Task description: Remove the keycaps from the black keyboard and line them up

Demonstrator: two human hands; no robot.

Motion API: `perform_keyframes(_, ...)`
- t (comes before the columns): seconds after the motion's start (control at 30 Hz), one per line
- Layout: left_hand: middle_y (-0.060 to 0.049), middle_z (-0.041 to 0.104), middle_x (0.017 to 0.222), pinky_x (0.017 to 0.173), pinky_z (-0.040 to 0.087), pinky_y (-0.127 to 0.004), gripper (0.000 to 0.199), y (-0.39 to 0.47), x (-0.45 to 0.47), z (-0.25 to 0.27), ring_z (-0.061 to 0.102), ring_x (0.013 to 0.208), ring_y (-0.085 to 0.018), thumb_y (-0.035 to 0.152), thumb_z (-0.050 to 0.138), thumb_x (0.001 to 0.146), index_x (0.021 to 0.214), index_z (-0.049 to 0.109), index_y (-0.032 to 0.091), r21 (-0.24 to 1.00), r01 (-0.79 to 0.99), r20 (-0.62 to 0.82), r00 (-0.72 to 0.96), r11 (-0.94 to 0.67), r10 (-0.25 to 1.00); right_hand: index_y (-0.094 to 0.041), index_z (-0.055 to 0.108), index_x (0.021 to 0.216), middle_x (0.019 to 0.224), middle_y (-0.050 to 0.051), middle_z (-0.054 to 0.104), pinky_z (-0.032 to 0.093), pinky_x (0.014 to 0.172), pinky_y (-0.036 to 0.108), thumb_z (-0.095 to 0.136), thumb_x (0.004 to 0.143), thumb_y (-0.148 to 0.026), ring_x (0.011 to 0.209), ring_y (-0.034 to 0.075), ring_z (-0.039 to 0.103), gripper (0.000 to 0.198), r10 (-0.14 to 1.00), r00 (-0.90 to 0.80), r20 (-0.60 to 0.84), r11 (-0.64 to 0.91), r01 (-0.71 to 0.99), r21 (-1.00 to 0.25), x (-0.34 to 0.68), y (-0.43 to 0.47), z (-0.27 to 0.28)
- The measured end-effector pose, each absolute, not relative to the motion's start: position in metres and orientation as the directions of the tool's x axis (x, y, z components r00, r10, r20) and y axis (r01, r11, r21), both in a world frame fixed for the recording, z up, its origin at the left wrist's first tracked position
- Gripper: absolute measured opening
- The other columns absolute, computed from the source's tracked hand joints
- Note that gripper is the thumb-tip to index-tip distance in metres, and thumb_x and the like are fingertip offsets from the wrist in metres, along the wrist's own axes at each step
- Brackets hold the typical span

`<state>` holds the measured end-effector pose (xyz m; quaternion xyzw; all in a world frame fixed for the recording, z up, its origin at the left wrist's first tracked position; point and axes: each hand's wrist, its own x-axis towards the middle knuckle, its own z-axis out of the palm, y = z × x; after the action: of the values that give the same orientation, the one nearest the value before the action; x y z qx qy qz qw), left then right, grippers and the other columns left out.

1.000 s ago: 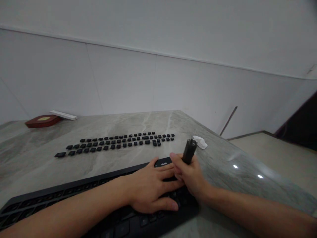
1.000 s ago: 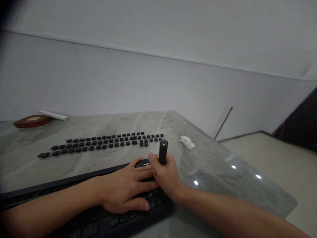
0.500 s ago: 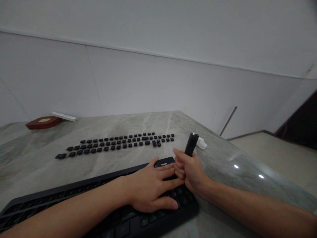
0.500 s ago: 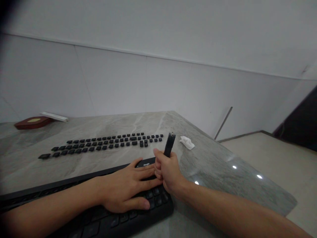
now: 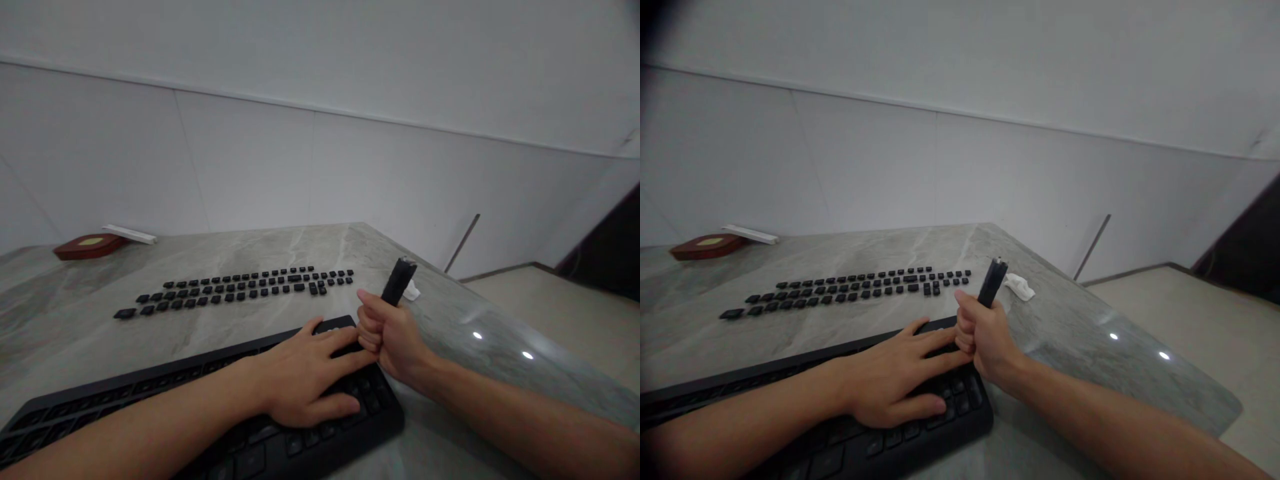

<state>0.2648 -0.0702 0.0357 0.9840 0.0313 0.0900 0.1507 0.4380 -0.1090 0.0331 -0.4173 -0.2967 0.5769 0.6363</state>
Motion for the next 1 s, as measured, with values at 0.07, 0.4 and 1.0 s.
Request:
perform_keyframes(0.07,-0.015,0.034,0.153,0.112,0.025,-0.064,0.063,-0.07,0.264,0.035,0.035,0.14,-0.034,0.034,0.056,0.092,0.148,0.029,0.024,0.297,0.042,0.177,0.979,-0.954,0.099,-0.022,0.023,0.046,0.038,-0.012,0.02,0.011,0.033,0.019,0.076,0.069,-0.043,0.032,0.002,0.014,0.061,0.99,0.128,-0.05,0.021,-0.5,-0.866,0.44,-0.109,0.034)
perform_keyframes(0.4,-0.007,0.063,0.107,0.097,0.046,-0.041,0.025,-0.064,0.268,0.025,0.06,0.101,-0.021,0.016,0.061,0.086,0.109,0.051,0.018,0.538,0.077,0.339,0.892,-0.84,0.299,-0.02,0.021,0.05,0.042,-0.011,0.02,0.014,0.033,0.018,0.078,0.07,-0.044,0.038,0.003,0.01,0.065,0.998,-0.046,-0.049,-0.067,-0.642,-0.763,0.448,-0.101,0.03)
perform_keyframes(1.0,-0.002,0.064,0.093,0.085,0.049,-0.032,0.021,-0.056,0.268,0.019,0.06,0.09,-0.016,0.005,0.056,0.086,0.101,0.06,0.019,0.636,0.14,0.354,0.821,-0.759,0.448,-0.019,0.056,0.058,0.052,-0.005,0.041,0.026,0.05,0.025,0.057,0.089,-0.028,0.047,0.009,0.035,0.032,0.755,-0.457,0.47,0.656,0.51,-0.557,0.49,-0.109,0.038)
